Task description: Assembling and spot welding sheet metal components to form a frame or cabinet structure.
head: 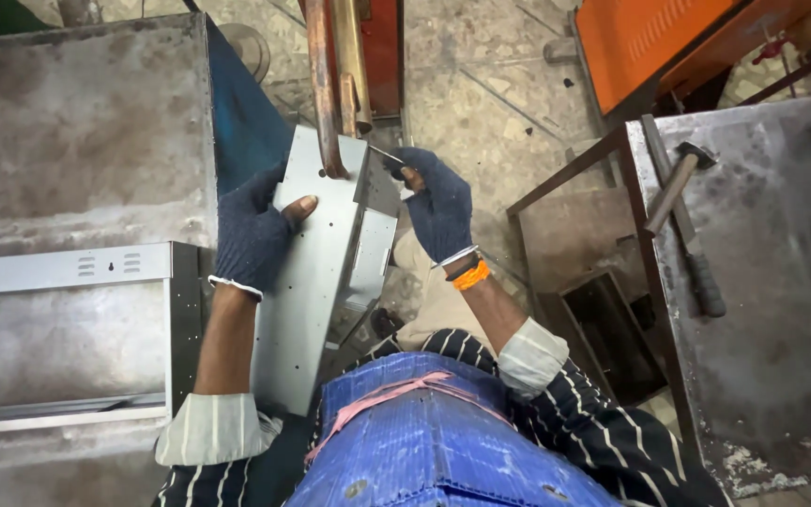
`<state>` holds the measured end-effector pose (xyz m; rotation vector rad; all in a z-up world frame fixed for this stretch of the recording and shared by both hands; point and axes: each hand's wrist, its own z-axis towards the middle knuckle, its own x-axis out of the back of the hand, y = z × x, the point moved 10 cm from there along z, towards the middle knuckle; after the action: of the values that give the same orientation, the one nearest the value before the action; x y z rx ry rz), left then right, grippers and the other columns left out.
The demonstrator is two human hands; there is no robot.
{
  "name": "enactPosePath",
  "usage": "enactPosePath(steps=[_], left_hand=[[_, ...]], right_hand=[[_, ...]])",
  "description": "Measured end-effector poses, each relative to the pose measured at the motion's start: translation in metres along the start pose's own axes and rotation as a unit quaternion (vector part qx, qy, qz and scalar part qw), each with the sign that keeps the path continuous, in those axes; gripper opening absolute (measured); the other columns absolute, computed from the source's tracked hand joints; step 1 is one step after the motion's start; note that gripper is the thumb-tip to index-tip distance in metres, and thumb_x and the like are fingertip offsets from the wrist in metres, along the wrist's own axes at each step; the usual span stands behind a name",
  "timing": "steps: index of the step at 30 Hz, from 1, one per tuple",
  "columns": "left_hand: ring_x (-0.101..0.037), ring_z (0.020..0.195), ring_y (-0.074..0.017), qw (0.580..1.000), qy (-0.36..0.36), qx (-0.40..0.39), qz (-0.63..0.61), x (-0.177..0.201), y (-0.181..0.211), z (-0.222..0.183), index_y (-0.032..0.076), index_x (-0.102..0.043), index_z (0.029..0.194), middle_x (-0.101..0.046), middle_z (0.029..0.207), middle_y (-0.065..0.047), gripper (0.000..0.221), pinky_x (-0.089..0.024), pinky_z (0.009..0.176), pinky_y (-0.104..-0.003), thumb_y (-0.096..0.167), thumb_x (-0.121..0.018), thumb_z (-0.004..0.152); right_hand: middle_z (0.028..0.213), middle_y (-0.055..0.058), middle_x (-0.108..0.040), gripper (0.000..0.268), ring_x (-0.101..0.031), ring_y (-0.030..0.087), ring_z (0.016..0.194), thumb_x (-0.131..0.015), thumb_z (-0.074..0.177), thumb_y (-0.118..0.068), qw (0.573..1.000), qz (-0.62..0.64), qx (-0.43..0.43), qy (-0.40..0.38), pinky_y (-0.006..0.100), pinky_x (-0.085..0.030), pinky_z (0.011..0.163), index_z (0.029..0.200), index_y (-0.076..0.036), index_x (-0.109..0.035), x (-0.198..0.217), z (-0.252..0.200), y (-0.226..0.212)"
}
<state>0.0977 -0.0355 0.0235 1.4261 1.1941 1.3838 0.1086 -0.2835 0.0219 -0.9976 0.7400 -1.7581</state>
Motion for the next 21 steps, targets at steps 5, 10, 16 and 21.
enactPosePath(steps=[5, 10, 16, 21], left_hand=[[-0.064, 0.079, -0.0086, 0.999, 0.0, -0.012, 0.036, 0.001, 0.007, -0.001, 0.002, -0.069, 0.13, -0.077, 0.102, -0.005, 0.049, -0.054, 0.072, -0.027, 0.013, -0.08, 0.084], [-0.066, 0.083, -0.0082, 1.0, -0.001, -0.004, 0.03, 0.002, 0.0, 0.002, 0.0, -0.068, 0.131, -0.077, 0.104, -0.007, 0.05, -0.056, 0.075, -0.027, 0.013, -0.081, 0.084], [-0.07, 0.094, -0.0123, 0.999, -0.008, -0.03, 0.025, 0.001, 0.004, 0.005, -0.001, -0.067, 0.132, -0.077, 0.11, -0.009, 0.052, -0.056, 0.084, -0.029, 0.012, -0.08, 0.083], [-0.07, 0.096, -0.0125, 1.0, -0.009, -0.025, 0.016, 0.001, 0.004, 0.005, 0.0, -0.067, 0.134, -0.077, 0.112, -0.01, 0.053, -0.056, 0.087, -0.03, 0.011, -0.079, 0.084]], right_hand=[[0.102, 0.012, -0.075, 0.022, -0.075, 0.026, 0.093, -0.062, 0.098, 0.002, 0.999, -0.03, 0.038, 0.015, 0.034, -0.058, 0.081, 0.117, -0.008, -0.07, -0.004, 0.006, 0.0], [0.105, 0.009, -0.073, 0.039, -0.073, 0.021, 0.096, -0.055, 0.086, 0.008, 0.998, 0.064, -0.02, 0.021, 0.034, -0.059, 0.082, 0.119, -0.007, -0.07, -0.027, 0.009, 0.029], [0.112, 0.007, -0.075, 0.027, -0.069, 0.015, 0.104, -0.052, 0.102, -0.007, 0.989, 0.142, -0.041, -0.03, 0.032, -0.055, 0.096, 0.122, -0.005, -0.069, -0.053, 0.022, 0.019], [0.124, 0.007, -0.071, 0.032, -0.066, 0.016, 0.119, -0.05, 0.113, -0.027, 0.976, 0.167, -0.021, -0.136, 0.033, -0.05, 0.108, 0.132, -0.005, -0.064, -0.061, 0.031, 0.017]])
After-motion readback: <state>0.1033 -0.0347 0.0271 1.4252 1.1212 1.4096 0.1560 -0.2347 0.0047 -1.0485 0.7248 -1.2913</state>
